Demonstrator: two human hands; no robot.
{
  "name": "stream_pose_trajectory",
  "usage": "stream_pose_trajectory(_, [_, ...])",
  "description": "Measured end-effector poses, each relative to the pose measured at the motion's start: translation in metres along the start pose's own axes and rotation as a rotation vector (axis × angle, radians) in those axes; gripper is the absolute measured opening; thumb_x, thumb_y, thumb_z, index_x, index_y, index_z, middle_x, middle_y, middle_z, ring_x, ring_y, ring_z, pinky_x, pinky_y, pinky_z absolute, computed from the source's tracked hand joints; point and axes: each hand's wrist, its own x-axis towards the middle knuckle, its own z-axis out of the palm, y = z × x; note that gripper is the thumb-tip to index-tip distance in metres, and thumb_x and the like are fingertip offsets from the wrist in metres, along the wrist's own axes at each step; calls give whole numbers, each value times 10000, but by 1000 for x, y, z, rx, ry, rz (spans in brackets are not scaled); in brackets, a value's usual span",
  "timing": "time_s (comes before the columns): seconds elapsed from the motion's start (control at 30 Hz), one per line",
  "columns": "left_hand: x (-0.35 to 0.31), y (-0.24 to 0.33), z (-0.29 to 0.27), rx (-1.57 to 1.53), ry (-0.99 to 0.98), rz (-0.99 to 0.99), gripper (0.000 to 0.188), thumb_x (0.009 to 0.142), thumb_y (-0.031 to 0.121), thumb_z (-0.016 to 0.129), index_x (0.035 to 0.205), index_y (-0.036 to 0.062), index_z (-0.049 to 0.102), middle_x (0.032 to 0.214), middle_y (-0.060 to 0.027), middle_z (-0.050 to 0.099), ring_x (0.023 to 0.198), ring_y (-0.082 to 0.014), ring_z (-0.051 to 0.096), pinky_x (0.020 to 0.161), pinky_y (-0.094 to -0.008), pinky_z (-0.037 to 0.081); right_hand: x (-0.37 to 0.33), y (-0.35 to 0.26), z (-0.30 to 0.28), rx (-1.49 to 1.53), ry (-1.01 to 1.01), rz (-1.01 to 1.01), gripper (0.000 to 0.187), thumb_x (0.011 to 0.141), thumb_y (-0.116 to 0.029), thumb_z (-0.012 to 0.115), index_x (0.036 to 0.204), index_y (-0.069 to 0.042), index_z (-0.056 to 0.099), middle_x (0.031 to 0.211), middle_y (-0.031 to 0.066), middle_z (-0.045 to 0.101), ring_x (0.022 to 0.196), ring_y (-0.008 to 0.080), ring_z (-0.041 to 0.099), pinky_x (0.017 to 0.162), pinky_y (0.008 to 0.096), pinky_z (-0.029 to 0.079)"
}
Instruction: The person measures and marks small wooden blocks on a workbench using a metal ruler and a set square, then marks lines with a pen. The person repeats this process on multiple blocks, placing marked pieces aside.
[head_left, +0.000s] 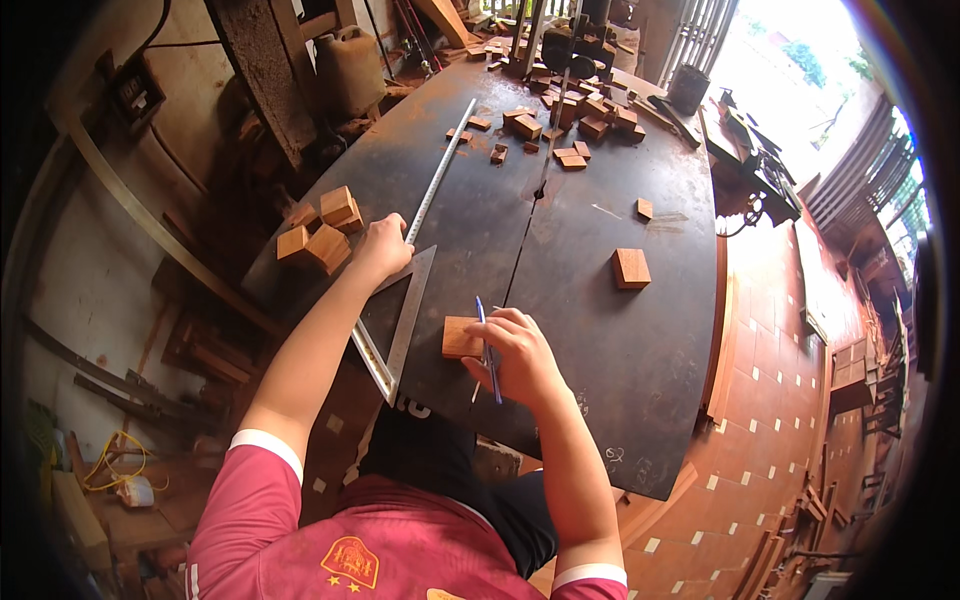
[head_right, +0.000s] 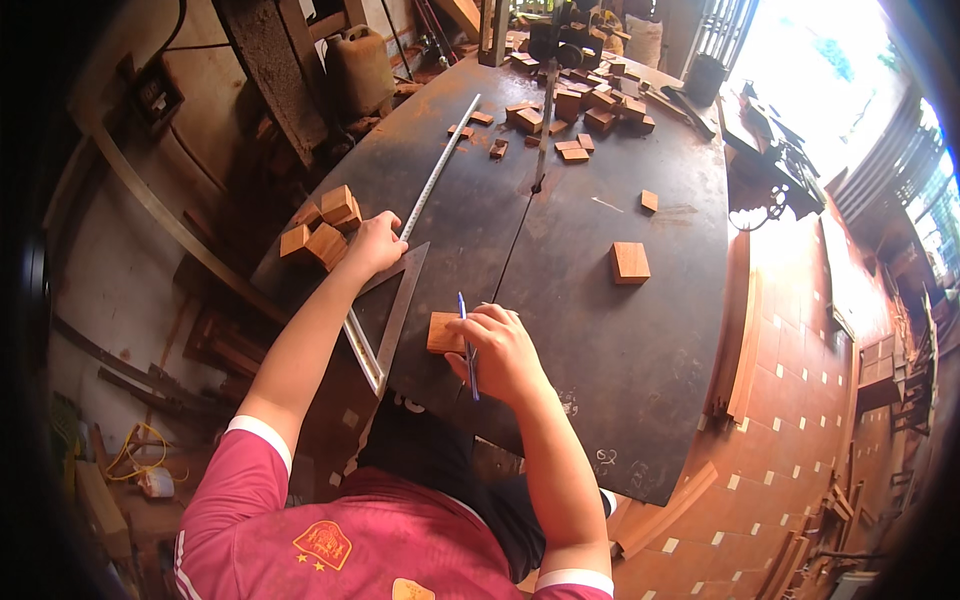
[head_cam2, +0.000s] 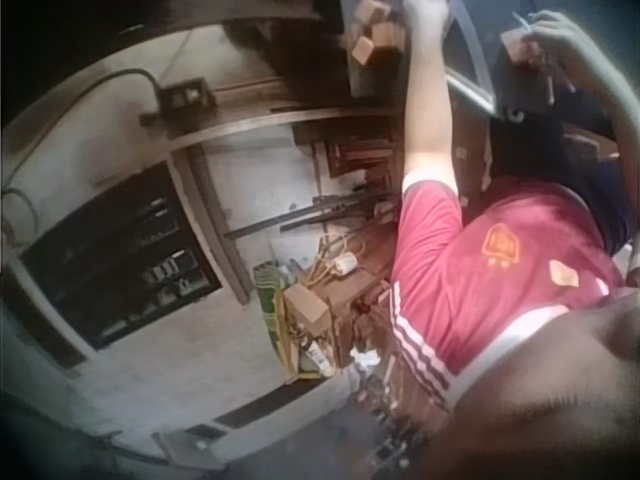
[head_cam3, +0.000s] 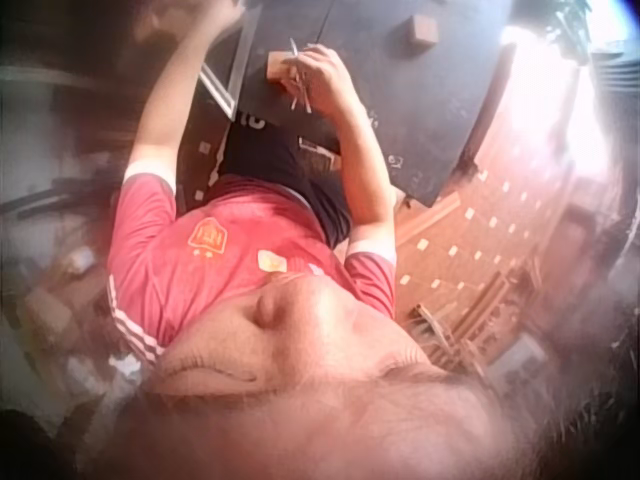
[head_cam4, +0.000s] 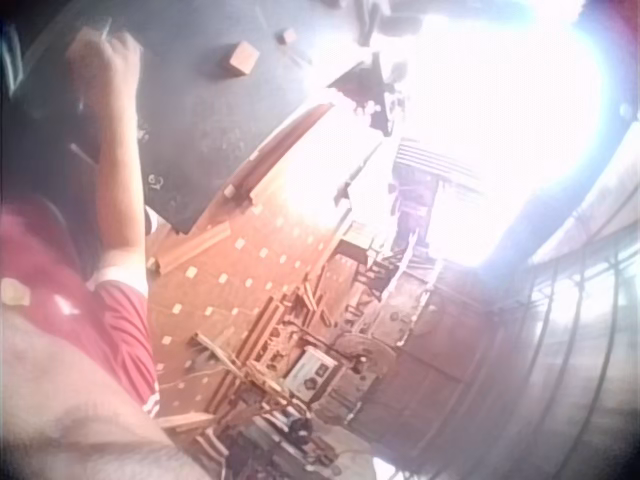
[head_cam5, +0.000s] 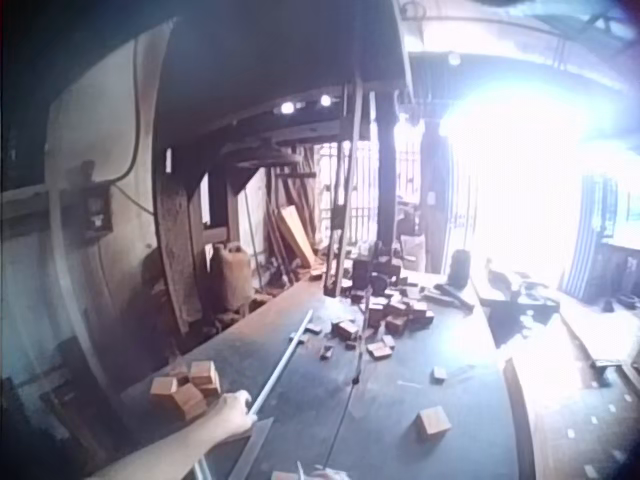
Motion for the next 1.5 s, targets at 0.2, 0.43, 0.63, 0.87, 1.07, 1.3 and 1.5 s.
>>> stream_pose_trajectory(0.2, [20, -20, -1, -200, -127, -109, 323, 779, 132, 781, 1083, 38, 722, 1104, -185, 747, 1082, -315, 713, 959, -394, 551, 2, -3, -3, -59, -54, 49, 574, 689, -161, 872, 1218, -88, 662, 1183, 91, 714, 1167, 347, 624, 1021, 449, 496])
stream_pose_trajectory(0.43, [-10, -1, -52, -592, -424, -173, 173, 855, 34, 738, 1023, 17, 703, 889, -43, 709, 774, -114, 666, 683, -269, 542, 0, -3, -5, -95, -58, 95, 603, 681, -141, 870, 1238, -86, 648, 1185, 121, 701, 1171, 351, 623, 1013, 452, 497])
stream_pose_trajectory(0.63, [-66, -25, -64, -913, -527, -159, 229, 896, 62, 738, 1113, 6, 689, 951, -47, 714, 802, -108, 671, 711, -267, 568, 2, -6, 1, -22, -32, 126, 607, 689, -129, 876, 1243, -65, 636, 1191, 171, 681, 1125, 385, 639, 971, 451, 533])
stream_pose_trajectory(0.87, [-164, -12, -39, -1111, -509, -94, 189, 933, 33, 704, 1113, -20, 678, 958, -60, 716, 836, -120, 679, 766, -283, 572, -1, -5, 0, -23, -27, 171, 594, 703, -126, 875, 1240, -57, 632, 1194, 187, 676, 1122, 395, 644, 962, 457, 541])
stream_pose_trajectory(1.07, [-192, 10, -22, -1117, -437, -143, 161, 980, 47, 674, 1128, -15, 673, 980, -58, 718, 859, -112, 689, 739, -263, 582, 0, -7, 0, 44, -61, 167, 554, 700, -127, 880, 1195, -54, 644, 1160, 174, 686, 1096, 393, 649, 946, 451, 540])
stream_pose_trajectory(1.3, [-185, 12, -8, -1066, -411, -137, 173, 983, 55, 675, 1136, -26, 668, 987, -65, 713, 853, -106, 685, 737, -272, 592, -1, -5, -1, 60, -78, 134, 592, 647, -130, 892, 1182, -52, 650, 1129, 149, 669, 1043, 372, 650, 912, 442, 541])
stream_pose_trajectory(1.5, [-186, 11, -3, -1081, -367, -114, 184, 981, 61, 681, 1137, -36, 669, 965, -68, 715, 825, -102, 683, 734, -265, 589, 2, -12, -4, 74, -124, 155, 564, 665, -156, 903, 1159, -57, 651, 1099, 149, 676, 1016, 376, 656, 893, 443, 544])
